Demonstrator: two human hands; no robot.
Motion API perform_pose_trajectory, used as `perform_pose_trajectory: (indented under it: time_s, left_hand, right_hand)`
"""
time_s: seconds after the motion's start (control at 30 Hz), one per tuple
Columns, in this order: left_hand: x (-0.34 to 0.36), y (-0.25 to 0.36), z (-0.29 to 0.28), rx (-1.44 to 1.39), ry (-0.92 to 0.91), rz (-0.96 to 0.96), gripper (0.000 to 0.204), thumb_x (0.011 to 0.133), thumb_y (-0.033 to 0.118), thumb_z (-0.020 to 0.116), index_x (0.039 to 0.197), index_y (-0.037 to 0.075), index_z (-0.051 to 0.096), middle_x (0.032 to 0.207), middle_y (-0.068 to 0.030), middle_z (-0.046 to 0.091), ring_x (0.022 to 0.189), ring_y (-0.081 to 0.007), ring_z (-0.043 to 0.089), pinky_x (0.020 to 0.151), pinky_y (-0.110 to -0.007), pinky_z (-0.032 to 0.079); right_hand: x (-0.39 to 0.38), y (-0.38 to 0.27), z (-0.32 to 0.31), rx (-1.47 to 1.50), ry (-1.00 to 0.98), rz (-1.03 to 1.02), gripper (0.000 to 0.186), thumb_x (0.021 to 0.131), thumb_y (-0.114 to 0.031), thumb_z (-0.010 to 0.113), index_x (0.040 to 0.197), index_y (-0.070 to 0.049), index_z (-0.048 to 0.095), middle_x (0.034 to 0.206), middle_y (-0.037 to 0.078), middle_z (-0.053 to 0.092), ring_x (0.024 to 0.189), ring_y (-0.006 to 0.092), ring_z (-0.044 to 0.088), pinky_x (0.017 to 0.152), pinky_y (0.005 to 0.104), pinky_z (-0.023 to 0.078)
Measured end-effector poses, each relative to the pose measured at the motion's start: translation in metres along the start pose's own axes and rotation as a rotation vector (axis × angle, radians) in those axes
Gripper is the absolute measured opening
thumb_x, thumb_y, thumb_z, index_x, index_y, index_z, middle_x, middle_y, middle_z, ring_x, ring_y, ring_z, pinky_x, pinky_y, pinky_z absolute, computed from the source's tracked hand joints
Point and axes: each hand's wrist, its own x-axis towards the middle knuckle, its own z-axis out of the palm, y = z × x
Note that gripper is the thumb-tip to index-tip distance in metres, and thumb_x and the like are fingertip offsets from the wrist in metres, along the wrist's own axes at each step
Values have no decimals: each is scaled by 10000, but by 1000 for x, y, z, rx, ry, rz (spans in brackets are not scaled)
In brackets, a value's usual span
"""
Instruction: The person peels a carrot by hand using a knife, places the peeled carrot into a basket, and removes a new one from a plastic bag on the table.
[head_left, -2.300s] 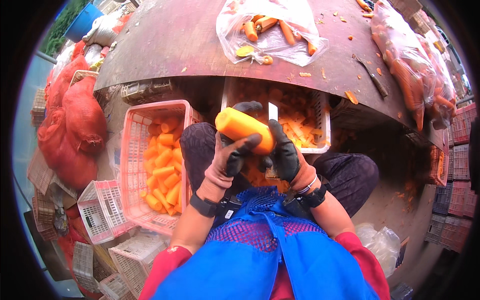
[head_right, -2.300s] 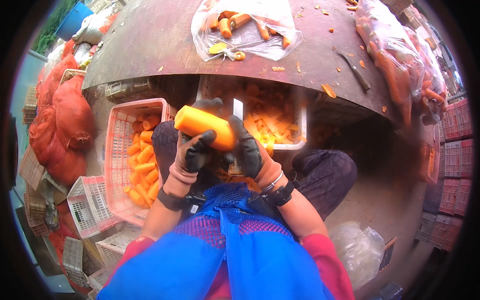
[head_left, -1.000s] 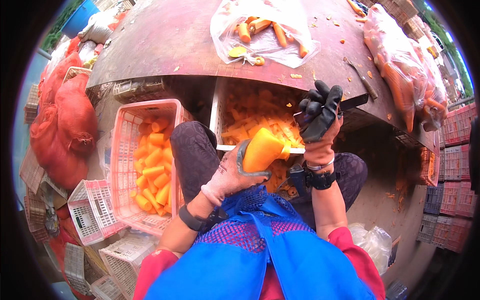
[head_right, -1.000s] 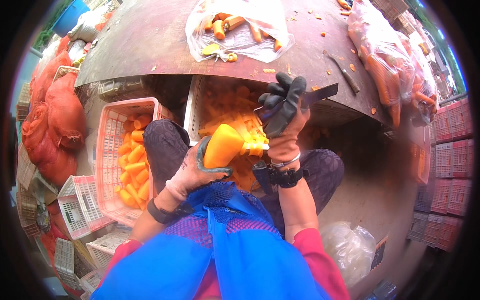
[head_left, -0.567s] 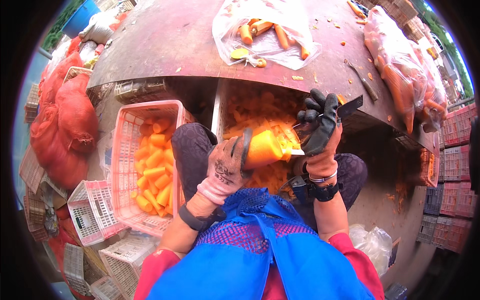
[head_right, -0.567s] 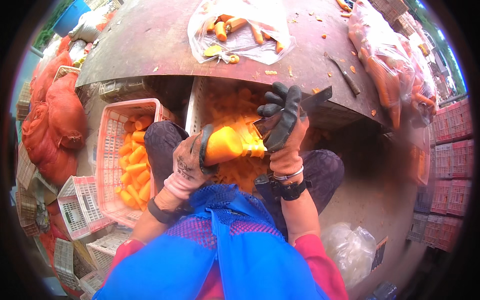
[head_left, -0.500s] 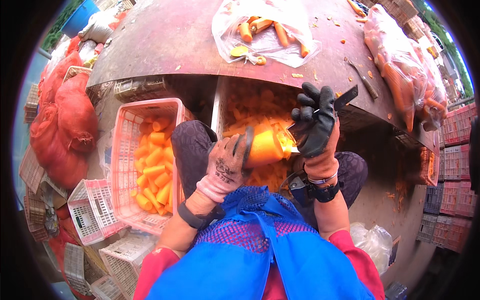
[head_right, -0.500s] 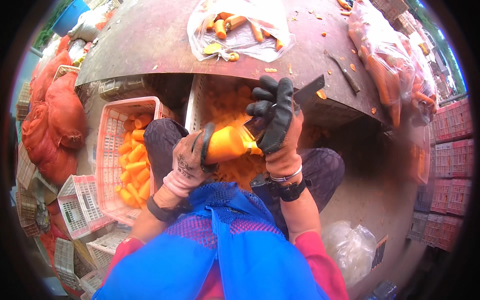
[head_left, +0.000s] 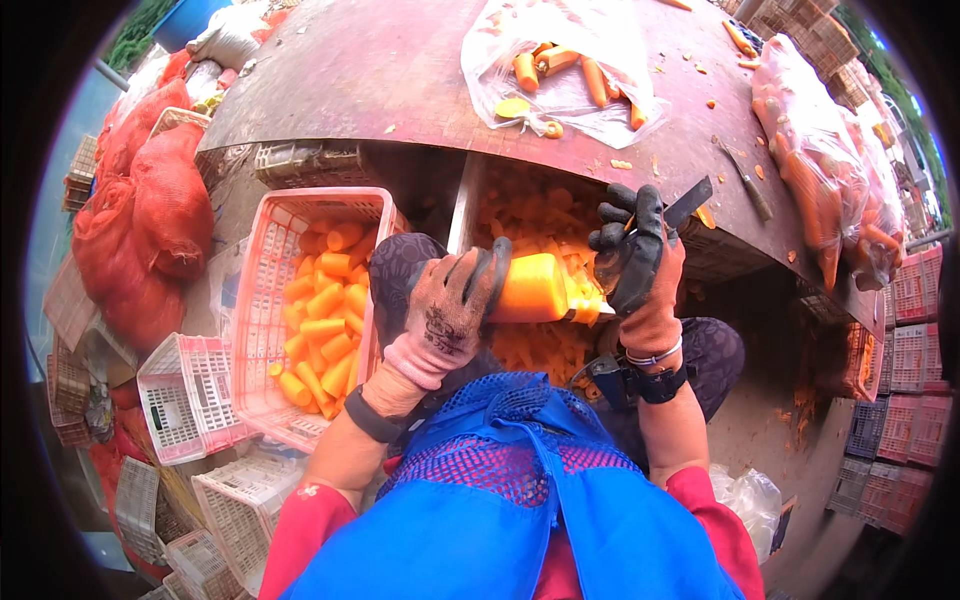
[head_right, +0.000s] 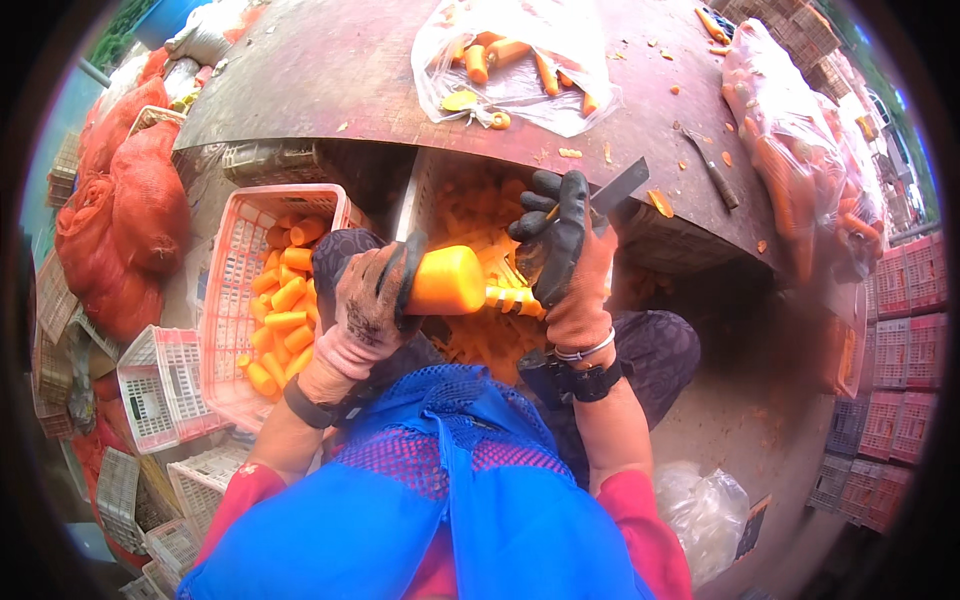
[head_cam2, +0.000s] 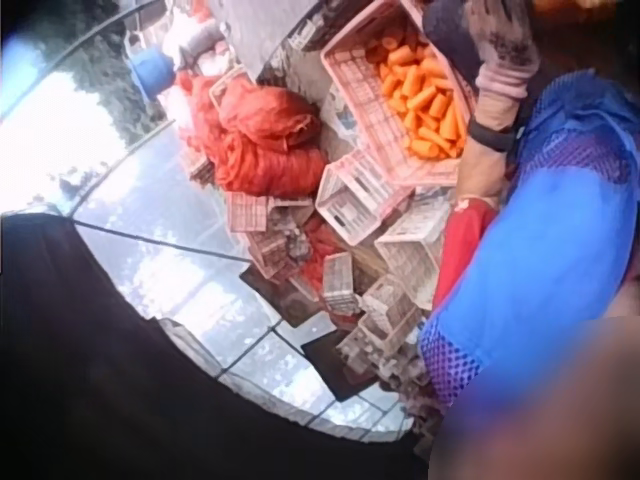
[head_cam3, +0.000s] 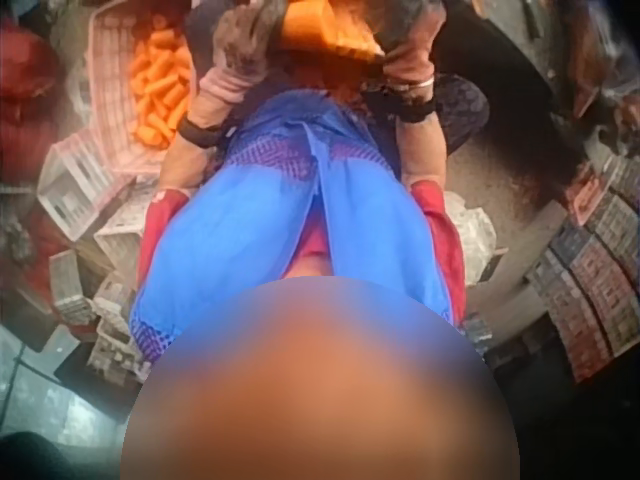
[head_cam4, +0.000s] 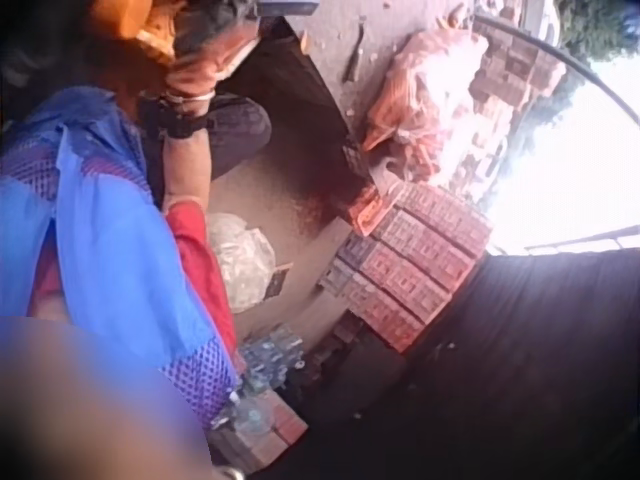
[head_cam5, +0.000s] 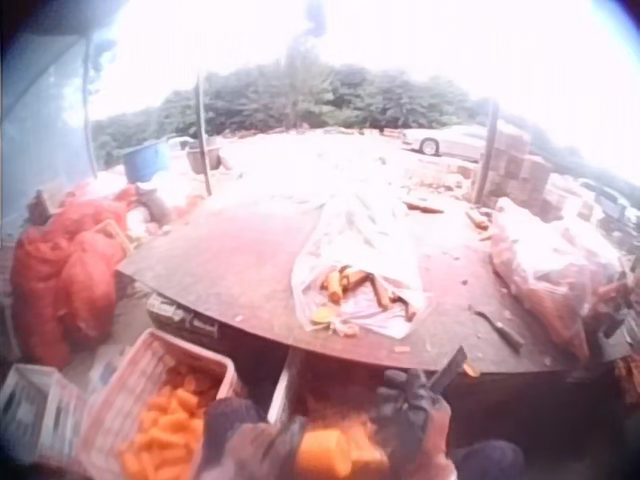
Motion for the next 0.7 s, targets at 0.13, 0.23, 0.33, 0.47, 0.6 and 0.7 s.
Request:
perform_pose_trajectory:
  time_s: [0.13,0.23,0.33,0.47,0.6,0.7]
  left_hand:
    - [7,3,-1,-4,-56,25,676,640,158,599,1286,27,448,1056,-164,520,886,-288,541,761,-387,461]
    - [8,3,-2,-23,-40,57,684,641,155,601,1295,31,444,1041,-154,527,865,-275,545,745,-374,461]
    - [1,3,-9,0,-53,53,699,623,141,635,1288,35,448,1037,-152,540,843,-279,561,735,-362,462]
    - [-4,1,-11,-286,111,-222,756,602,146,753,1279,29,435,1105,-142,551,949,-285,577,812,-398,469]
    - [6,5,-18,-813,166,-419,686,697,188,748,1276,16,422,1158,-126,553,1021,-261,574,862,-403,475]
    - [17,4,-37,-2092,-155,-777,669,726,200,719,1288,4,415,1129,-130,577,904,-238,636,750,-322,531]
  right_hand:
    - [-24,-17,31,-27,-100,-5,416,917,-356,555,1025,41,614,758,101,621,528,144,561,471,251,428]
    - [-24,-5,38,-132,-190,33,386,915,-333,565,1008,37,626,727,98,621,510,144,571,460,254,432]
    - [26,14,-3,-113,-30,-235,398,899,-322,593,1013,58,613,766,127,633,508,156,574,480,261,464]
    - [33,18,-34,-111,125,-152,411,885,-293,620,1028,89,575,762,153,611,511,148,542,479,264,448]
    - [24,22,-41,-114,49,-58,408,885,-297,620,1062,69,596,869,159,636,537,131,552,500,256,464]
    - [-5,-1,-6,-240,-209,-20,355,889,-246,603,1151,-7,589,996,95,653,550,92,551,502,229,454]
